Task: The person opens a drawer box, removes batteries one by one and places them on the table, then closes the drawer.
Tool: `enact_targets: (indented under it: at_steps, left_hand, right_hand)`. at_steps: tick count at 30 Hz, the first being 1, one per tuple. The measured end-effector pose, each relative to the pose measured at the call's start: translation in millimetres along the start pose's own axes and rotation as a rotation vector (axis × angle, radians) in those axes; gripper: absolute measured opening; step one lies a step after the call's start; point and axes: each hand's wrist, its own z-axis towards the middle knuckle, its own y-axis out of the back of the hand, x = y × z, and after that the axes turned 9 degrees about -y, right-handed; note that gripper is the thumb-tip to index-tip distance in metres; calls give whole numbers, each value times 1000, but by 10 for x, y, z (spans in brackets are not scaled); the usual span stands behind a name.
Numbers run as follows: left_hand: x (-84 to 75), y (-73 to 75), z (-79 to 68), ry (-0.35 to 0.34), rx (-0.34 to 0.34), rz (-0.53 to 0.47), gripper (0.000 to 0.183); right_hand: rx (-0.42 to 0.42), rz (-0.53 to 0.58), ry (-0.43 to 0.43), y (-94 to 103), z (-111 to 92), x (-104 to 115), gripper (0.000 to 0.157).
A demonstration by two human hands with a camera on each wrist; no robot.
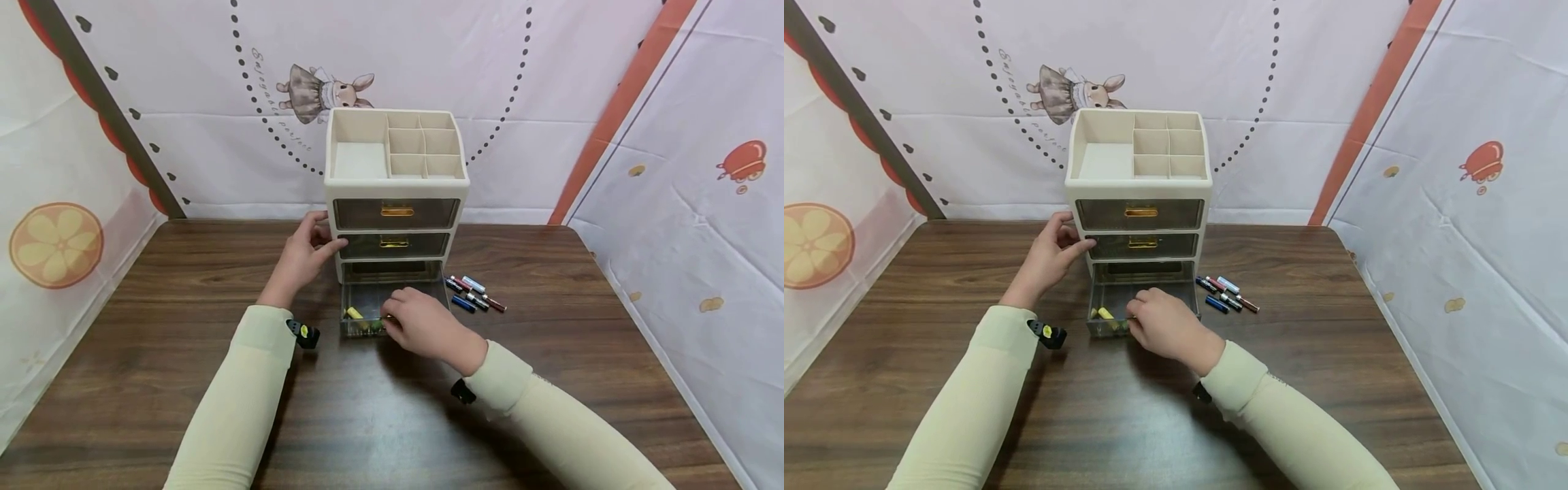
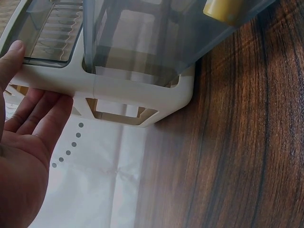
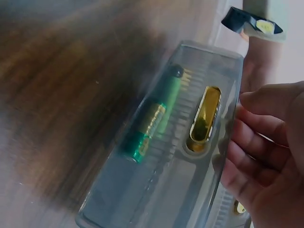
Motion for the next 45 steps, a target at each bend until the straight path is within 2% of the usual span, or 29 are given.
enact_targets:
  at_steps: [12,18,31,45]
  left_hand:
    - [-14,-5,9,2,-5,-2,60]
    - [-13,3,11,4,-8,-5,58]
    - [-6,-4,9,4,-6,4,58]
    - [18,-4,9,-8,-8,7,60]
  right_hand:
    - [153,191,18,75,223,-183,15]
    - [243,248,-22,87,363,-253,15]
    - [510,270,-107,-2,597,-291,20]
    - [576,219,-59,-165,750,-328,24]
